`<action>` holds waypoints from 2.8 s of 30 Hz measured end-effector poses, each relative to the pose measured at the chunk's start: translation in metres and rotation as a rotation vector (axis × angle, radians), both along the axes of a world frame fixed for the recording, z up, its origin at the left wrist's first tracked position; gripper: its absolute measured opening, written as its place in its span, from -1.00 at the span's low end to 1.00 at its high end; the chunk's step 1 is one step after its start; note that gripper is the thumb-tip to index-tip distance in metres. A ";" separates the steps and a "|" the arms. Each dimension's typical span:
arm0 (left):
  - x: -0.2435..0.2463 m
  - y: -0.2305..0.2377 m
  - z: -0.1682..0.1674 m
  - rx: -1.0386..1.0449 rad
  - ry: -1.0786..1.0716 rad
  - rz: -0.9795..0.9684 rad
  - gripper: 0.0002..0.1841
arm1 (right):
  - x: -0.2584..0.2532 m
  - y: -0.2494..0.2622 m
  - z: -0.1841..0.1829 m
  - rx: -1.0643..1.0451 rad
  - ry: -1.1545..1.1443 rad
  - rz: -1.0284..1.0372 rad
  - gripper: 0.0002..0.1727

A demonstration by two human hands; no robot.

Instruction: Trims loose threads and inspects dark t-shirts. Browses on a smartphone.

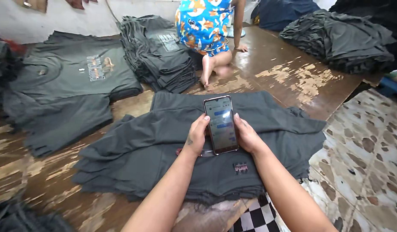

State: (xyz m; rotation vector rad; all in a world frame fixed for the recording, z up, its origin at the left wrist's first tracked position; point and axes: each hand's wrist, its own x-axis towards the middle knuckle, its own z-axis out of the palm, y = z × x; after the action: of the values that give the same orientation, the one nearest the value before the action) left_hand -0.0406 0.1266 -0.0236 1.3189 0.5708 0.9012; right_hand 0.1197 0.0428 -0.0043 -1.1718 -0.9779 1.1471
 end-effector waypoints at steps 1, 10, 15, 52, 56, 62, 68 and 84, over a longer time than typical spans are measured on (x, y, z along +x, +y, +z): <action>0.000 -0.001 0.000 0.007 -0.008 0.026 -0.49 | 0.000 0.000 0.000 0.004 -0.010 0.006 -0.32; -0.001 0.002 -0.007 0.100 -0.059 0.117 -0.47 | 0.000 -0.004 0.007 0.060 -0.119 0.113 -0.49; -0.001 0.003 -0.008 0.114 -0.062 0.119 -0.46 | 0.000 -0.004 0.005 0.032 -0.132 0.078 -0.45; -0.001 0.005 -0.007 0.120 -0.089 0.127 -0.52 | 0.001 -0.003 -0.003 0.028 -0.046 0.109 0.00; -0.001 0.004 -0.007 0.115 -0.069 0.126 -0.54 | 0.000 -0.003 -0.002 -0.022 -0.064 0.058 -0.45; 0.000 0.005 -0.007 0.102 -0.069 0.113 -0.53 | -0.002 -0.003 0.008 -0.005 -0.066 0.122 -0.57; -0.001 0.004 -0.006 0.098 -0.063 0.099 -0.53 | -0.002 -0.003 0.003 -0.006 -0.067 0.123 -0.51; -0.001 0.004 -0.006 0.094 -0.026 0.098 -0.54 | 0.001 -0.002 -0.009 -0.003 -0.156 0.031 -0.33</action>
State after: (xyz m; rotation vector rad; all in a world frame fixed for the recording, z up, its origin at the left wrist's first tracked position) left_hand -0.0413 0.1304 -0.0292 1.3709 0.5821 1.0351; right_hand 0.1204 0.0404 -0.0130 -1.2670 -1.1169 1.0944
